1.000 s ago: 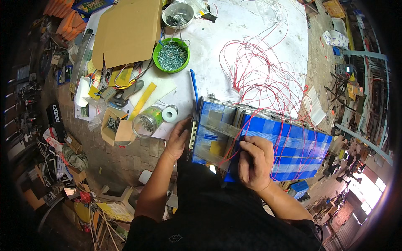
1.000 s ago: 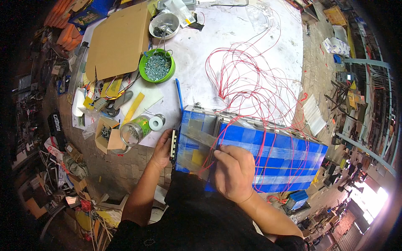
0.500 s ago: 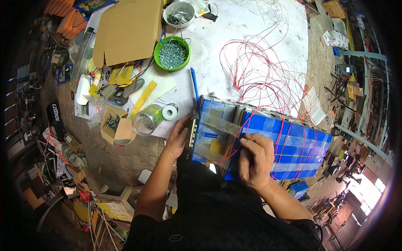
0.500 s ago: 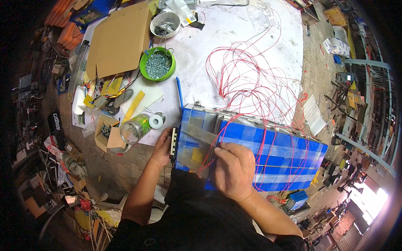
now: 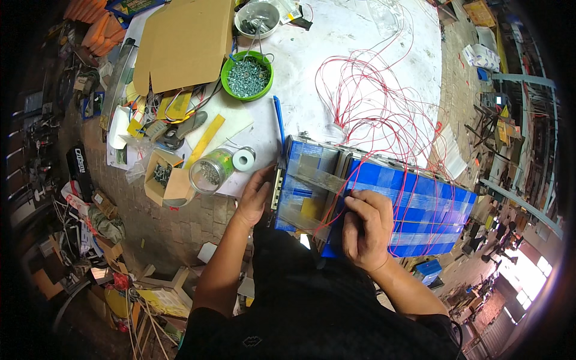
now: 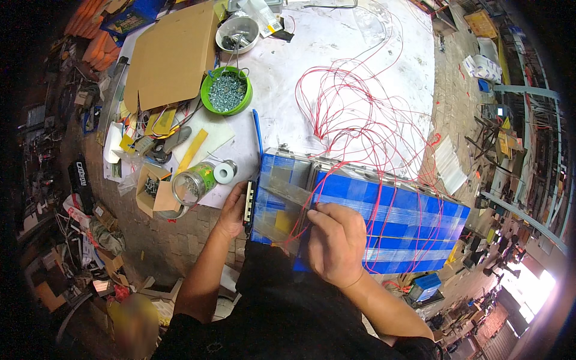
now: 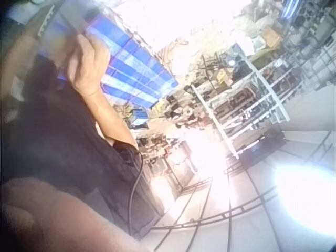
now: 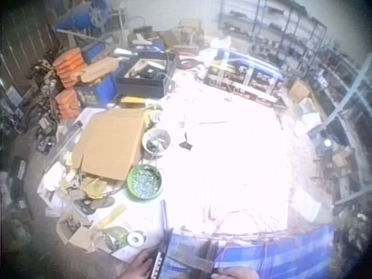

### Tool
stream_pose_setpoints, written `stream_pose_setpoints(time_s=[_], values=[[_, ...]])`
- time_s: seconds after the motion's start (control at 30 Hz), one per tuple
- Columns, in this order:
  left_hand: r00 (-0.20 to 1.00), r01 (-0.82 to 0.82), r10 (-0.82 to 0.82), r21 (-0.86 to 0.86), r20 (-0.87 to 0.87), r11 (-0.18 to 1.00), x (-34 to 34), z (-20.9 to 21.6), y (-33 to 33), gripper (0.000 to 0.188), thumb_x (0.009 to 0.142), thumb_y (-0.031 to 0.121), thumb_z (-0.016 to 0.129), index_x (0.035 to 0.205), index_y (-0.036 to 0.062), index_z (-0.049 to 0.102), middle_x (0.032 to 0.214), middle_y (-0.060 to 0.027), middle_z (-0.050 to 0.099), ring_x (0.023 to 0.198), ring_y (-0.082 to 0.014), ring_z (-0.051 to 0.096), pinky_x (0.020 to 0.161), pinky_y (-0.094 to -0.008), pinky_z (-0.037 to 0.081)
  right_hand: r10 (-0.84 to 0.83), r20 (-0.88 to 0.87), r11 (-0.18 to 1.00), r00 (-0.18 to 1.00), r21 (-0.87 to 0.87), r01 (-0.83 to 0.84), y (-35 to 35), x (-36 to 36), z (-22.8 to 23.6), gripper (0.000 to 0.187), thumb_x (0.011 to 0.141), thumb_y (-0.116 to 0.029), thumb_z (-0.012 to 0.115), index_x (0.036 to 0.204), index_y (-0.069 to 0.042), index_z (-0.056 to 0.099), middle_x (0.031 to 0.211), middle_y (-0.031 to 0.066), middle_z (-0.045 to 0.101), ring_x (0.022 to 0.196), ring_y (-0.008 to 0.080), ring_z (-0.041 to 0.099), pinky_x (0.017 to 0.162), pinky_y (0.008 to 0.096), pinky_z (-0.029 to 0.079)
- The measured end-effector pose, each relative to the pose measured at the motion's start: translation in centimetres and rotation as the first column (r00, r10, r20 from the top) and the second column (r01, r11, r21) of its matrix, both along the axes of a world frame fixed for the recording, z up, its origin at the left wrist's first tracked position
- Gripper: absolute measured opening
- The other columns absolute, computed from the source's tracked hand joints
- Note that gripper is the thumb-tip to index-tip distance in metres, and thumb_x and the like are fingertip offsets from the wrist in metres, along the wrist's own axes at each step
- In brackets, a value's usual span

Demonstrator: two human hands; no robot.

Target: The person assembles a battery pack by connecting red wires to multiple battery cells, securing them with blue tape, and attaching a black electronic module. The person handles the battery pack and wires throughout the process.

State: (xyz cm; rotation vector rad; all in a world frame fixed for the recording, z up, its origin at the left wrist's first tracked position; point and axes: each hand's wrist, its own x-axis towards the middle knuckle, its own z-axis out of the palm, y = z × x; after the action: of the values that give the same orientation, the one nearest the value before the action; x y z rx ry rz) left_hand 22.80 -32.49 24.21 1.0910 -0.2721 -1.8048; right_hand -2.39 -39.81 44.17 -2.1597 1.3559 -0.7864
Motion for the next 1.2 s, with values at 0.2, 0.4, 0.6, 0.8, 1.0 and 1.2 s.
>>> stream_pose_setpoints(time_s=[0.2, 0.4, 0.6, 0.8, 1.0, 1.2], values=[[1.0, -0.002, 0.002, -0.014, -0.005, 1.0, 0.01, 0.07, 0.04, 0.059, 0.104, 0.028, 0.064, 0.152, 0.0012, 0.044, 0.15, -0.0109, 0.052, 0.139, -0.021, 0.047, 0.119, -0.0356, 0.033, -0.002, -0.004, 1.0, 1.0, -0.002, 0.002, 0.02, -0.03, -0.01, 0.04, 0.076, 0.015, 0.062, 0.114, 0.001, 0.065, 0.112, 0.0199, 0.064, 0.1, 0.0332, 0.063, 0.088, 0.0388, 0.052], [1.0, 0.002, -0.002, -0.032, 0.002, 0.999, 0.02, 0.2, -0.03, 0.058, 0.104, 0.029, 0.063, 0.152, 0.0012, 0.044, 0.149, -0.0106, 0.053, 0.139, -0.0209, 0.047, 0.119, -0.0356, 0.032, -0.009, -0.007, 1.0, 1.0, -0.004, 0.009, 0.05, 0.01, -0.03, 0.04, 0.076, 0.015, 0.063, 0.114, 0.001, 0.065, 0.112, 0.0197, 0.064, 0.101, 0.0332, 0.063, 0.088, 0.0387, 0.052], [1.0, 0.003, -0.003, -0.023, -0.007, 1.0, 0.04, -0.2, 0.13, 0.06, 0.103, 0.031, 0.064, 0.151, 0.0012, 0.044, 0.149, -0.0098, 0.053, 0.138, -0.0198, 0.047, 0.118, -0.0348, 0.033, -0.009, -0.005, 1.0, 1.0, 0.0, 0.009, 0.08, -0.02, -0.04, 0.039, 0.077, 0.015, 0.063, 0.114, 0.002, 0.065, 0.112, 0.02, 0.064, 0.1, 0.0335, 0.063, 0.089, 0.039, 0.052], [1.0, 0.008, -0.008, -0.018, 0.001, 1.0, 0.01, -0.32, 0.08, 0.06, 0.104, 0.03, 0.063, 0.152, 0.0011, 0.044, 0.15, -0.0103, 0.052, 0.139, -0.0203, 0.046, 0.118, -0.0348, 0.033, -0.01, -0.006, 1.0, 1.0, -0.002, 0.01, 0.07, 0.0, 0.09, 0.039, 0.077, 0.014, 0.063, 0.114, 0.002, 0.065, 0.112, 0.0203, 0.063, 0.101, 0.0337, 0.063, 0.089, 0.0387, 0.052], [1.0, 0.003, -0.003, 0.002, 0.007, 1.0, 0.02, -0.75, 0.21, 0.059, 0.104, 0.027, 0.062, 0.153, 0.0008, 0.042, 0.153, -0.0111, 0.05, 0.141, -0.0213, 0.045, 0.119, -0.0352, 0.032, -0.01, -0.005, 1.0, 1.0, -0.001, 0.01, 0.16, -0.01, 0.03, 0.039, 0.078, 0.014, 0.062, 0.115, 0.002, 0.065, 0.113, 0.0203, 0.063, 0.101, 0.0338, 0.063, 0.089, 0.0388, 0.052], [1.0, -0.007, 0.007, -0.001, -0.013, 1.0, -0.01, -0.4, 0.05, 0.058, 0.104, 0.026, 0.061, 0.153, 0.0009, 0.042, 0.154, -0.0117, 0.049, 0.142, -0.0216, 0.044, 0.12, -0.0356, 0.031, -0.007, -0.006, 1.0, 1.0, -0.002, 0.007, 0.1, -0.02, 0.08, 0.039, 0.078, 0.014, 0.063, 0.115, 0.001, 0.065, 0.113, 0.0202, 0.063, 0.101, 0.0337, 0.063, 0.089, 0.0389, 0.052]])
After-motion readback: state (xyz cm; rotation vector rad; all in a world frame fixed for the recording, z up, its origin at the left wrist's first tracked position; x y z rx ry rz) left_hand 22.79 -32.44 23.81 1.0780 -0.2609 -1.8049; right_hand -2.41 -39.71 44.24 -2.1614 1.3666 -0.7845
